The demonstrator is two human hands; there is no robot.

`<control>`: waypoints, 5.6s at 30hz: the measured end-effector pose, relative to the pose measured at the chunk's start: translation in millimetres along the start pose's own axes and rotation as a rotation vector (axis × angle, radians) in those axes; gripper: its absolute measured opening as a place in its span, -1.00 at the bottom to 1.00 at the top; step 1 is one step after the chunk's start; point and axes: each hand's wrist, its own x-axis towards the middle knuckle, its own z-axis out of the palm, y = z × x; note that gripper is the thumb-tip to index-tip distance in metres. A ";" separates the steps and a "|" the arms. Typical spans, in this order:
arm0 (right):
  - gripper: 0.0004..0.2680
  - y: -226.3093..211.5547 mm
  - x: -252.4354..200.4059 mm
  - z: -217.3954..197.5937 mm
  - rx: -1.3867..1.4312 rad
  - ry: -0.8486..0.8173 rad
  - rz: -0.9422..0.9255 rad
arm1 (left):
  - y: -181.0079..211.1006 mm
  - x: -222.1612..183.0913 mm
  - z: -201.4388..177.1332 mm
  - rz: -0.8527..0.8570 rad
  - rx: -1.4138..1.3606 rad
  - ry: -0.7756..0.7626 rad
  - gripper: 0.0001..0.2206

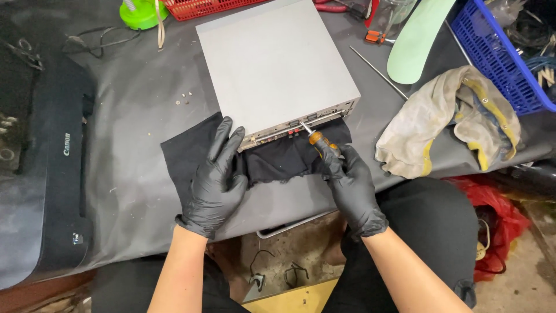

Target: Tightening screws on the rear panel of a DVD player using a manual screwdriver.

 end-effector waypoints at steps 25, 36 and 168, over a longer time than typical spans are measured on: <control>-0.87 -61.8 -36.0 33.9 -0.369 -0.130 0.047 | 2.8 1.1 0.1 -0.048 0.080 -0.005 -0.28; -0.85 -65.5 -40.9 55.2 -0.358 -0.171 -0.047 | 0.5 0.9 -2.6 -0.001 0.119 -0.035 -0.28; -0.75 3.2 -35.3 81.1 -0.649 -0.070 -0.842 | -20.9 5.5 -20.8 -0.364 -0.535 -0.015 -0.57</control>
